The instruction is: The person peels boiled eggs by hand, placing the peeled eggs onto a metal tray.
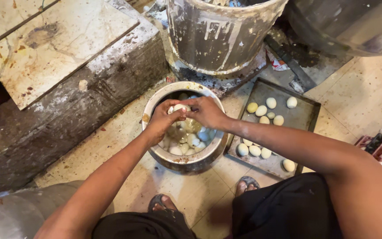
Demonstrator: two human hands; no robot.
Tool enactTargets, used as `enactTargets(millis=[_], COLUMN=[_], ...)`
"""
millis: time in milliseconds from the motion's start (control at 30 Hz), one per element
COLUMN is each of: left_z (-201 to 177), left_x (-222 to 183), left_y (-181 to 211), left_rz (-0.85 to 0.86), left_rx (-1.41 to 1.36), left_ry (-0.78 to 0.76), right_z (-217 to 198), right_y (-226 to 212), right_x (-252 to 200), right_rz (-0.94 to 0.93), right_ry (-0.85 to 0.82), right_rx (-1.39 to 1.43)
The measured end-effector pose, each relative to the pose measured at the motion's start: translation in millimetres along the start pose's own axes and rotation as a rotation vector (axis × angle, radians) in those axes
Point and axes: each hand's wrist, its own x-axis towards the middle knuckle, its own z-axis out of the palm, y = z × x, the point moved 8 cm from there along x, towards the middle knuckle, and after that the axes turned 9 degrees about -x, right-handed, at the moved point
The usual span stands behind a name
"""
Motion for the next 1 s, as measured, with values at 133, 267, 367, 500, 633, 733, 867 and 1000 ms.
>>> enactTargets(millis=[133,267,367,500,633,733,867,1000], left_z=[-13,-14,0,13,9,7,12,10], left_x=[2,-1,-7,-10,-4,10,22,22], left_y=[2,4,5,-4,0,-11,-27,-27], left_rz=[0.045,0.01,-0.005,-0.135,-0.124,-0.156,-0.113,-0.096], left_rx=[0.0,0.125,0.213,0.273,0.363,0.368,0.477,0.669], left_ry=[0.093,0.115,0.07,0.111,0.077,0.013,-0.025,0.075], right_z=[4,10,20,20,-6,-41,-42,12], right_y=[22,6,13,13,19,25,34,29], right_x=[-2,-6,1,2,4,9,5,-2], right_rz=[0.089,-0.326,-0.289,-0.156,0.087,0.074,-0.002,-0.079], right_ry=[0.026,0.232,0.194,0.077,-0.013,0.045,0.047,-0.131], right_rx=[-0.215,-0.267,-0.165,-0.132,-0.073,0.088,0.114,-0.139])
